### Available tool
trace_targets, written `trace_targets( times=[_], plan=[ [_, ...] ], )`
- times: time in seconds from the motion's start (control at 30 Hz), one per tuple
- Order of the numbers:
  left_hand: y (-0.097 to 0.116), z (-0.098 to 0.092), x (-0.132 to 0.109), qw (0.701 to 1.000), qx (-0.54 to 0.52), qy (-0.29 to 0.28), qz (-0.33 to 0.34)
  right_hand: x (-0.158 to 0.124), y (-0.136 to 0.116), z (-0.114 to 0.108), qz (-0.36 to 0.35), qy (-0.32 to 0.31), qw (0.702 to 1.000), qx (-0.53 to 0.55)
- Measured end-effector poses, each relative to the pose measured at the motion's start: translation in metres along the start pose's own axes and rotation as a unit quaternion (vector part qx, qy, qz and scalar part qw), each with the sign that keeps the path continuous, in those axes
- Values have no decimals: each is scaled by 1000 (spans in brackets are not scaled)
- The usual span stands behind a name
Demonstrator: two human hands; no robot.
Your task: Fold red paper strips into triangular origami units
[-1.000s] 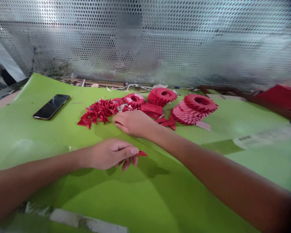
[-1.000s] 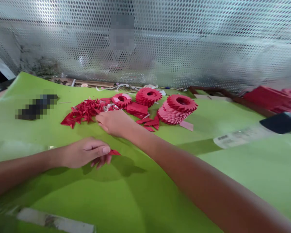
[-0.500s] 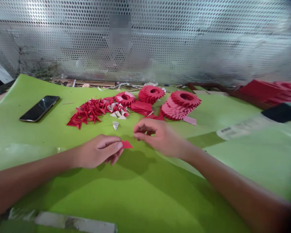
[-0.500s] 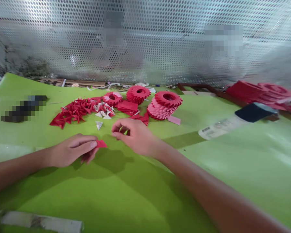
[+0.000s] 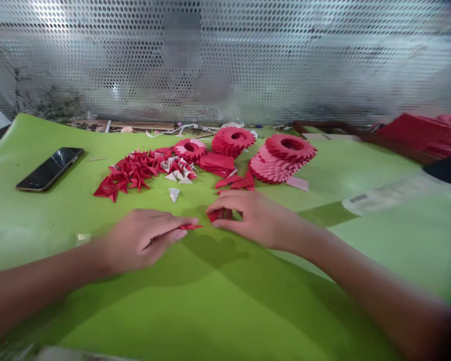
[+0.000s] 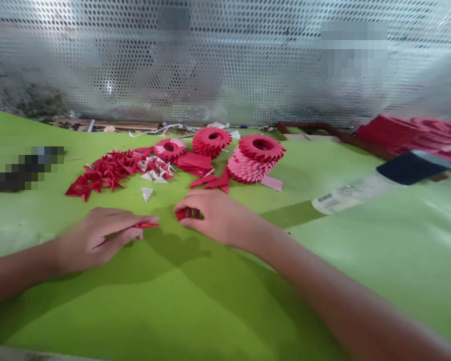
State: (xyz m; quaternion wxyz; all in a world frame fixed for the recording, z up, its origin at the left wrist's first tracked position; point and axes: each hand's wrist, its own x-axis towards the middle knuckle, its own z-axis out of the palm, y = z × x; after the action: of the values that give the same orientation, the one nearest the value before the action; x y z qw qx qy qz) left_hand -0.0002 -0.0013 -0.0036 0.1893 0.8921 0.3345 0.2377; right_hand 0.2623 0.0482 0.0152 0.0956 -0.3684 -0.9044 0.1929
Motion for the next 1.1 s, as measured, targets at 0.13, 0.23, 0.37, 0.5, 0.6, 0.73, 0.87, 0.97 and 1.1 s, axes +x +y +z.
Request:
trace_targets(
  times=[0.13, 0.23, 0.37, 0.5, 0.6, 0.73, 0.87, 0.97, 1.1],
  plan=[
    [-1, -1, -1, 1000, 12, 23, 12, -1, 3, -1, -21, 51, 998, 26],
    [-2, 0, -1, 998, 31, 46, 32, -4, -7, 1, -44, 140, 985, 86],
    [-2, 4, -1, 995, 53, 67, 59, -11, -29, 10, -57, 199, 973, 107],
    [1, 5, -1, 993, 72, 62, 71, -13, -37, 23, -140, 210, 967, 12],
    [6, 4, -1, 999, 34, 17, 29, -12, -36, 30, -188, 238, 953, -27],
    [11, 2, 1, 985, -119, -48, -119, -11, -37, 31, -193, 256, 945, -60],
    [12, 2, 3, 965, -187, -67, -172, -11, -40, 31, -176, 262, 947, -65],
    [13, 2, 3, 965, -187, -74, -168, -11, -40, 33, -181, 270, 943, -71],
    [6, 3, 3, 956, -222, -54, -186, -12, -39, 31, -171, 269, 946, -58]
  ],
)
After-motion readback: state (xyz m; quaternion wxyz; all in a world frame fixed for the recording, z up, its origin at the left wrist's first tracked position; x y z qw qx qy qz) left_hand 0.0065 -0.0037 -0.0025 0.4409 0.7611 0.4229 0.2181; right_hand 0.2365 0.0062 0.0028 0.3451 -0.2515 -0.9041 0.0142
